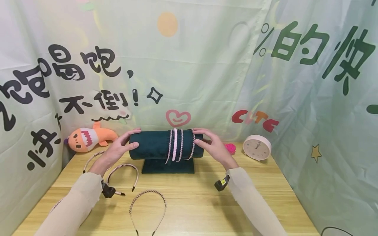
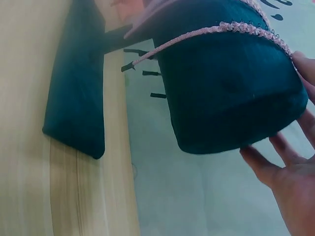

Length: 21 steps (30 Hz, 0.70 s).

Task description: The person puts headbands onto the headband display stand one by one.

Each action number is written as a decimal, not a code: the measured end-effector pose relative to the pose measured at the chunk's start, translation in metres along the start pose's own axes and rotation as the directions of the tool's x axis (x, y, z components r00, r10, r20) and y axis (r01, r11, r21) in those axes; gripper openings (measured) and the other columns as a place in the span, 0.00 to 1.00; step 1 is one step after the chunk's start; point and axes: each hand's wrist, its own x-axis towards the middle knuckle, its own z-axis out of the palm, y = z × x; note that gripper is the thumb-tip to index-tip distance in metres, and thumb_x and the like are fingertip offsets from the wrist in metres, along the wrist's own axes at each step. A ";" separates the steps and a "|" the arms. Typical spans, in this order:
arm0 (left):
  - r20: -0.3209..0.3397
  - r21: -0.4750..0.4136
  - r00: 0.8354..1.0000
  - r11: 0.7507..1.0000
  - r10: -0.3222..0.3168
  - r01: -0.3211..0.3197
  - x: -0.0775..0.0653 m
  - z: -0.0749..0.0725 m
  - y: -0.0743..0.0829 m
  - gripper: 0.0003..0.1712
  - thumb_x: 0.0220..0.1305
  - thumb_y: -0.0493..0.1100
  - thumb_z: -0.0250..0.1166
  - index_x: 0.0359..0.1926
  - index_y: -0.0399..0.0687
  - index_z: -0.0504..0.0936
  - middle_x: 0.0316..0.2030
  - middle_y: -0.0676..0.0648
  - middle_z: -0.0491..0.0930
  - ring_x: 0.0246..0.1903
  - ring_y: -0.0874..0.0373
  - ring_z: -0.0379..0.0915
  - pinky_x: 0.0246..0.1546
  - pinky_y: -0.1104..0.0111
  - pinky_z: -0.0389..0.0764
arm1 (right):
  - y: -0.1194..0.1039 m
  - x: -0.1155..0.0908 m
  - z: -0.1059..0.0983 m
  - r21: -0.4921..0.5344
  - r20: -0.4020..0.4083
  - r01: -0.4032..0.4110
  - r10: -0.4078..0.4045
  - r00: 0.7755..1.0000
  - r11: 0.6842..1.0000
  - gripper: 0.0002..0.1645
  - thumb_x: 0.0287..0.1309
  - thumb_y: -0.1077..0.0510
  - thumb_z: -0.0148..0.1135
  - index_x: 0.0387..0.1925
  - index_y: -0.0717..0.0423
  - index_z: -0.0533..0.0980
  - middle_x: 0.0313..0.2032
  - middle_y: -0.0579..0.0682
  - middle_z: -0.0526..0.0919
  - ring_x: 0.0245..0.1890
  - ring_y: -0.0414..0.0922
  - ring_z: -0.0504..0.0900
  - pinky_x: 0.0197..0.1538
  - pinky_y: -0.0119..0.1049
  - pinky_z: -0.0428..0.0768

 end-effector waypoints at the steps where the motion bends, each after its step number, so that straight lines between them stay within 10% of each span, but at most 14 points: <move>1: -0.001 0.001 1.000 1.000 0.000 0.000 0.000 0.000 0.000 0.35 0.81 0.46 0.65 0.82 0.47 0.67 0.87 0.46 0.54 0.87 0.42 0.40 0.83 0.32 0.47 | 0.000 0.001 0.002 -0.002 0.000 0.000 0.000 1.000 1.000 0.24 0.78 0.53 0.66 0.71 0.47 0.80 0.78 0.49 0.74 0.80 0.55 0.67 0.80 0.69 0.64; 21: -0.002 0.005 1.000 1.000 0.001 -0.001 0.001 -0.001 -0.001 0.34 0.81 0.46 0.66 0.81 0.50 0.68 0.87 0.47 0.55 0.87 0.42 0.41 0.83 0.33 0.49 | -0.009 0.006 0.019 -0.061 -0.010 -0.022 0.021 1.000 0.998 0.23 0.77 0.47 0.67 0.69 0.39 0.81 0.78 0.45 0.74 0.87 0.52 0.52 0.80 0.80 0.51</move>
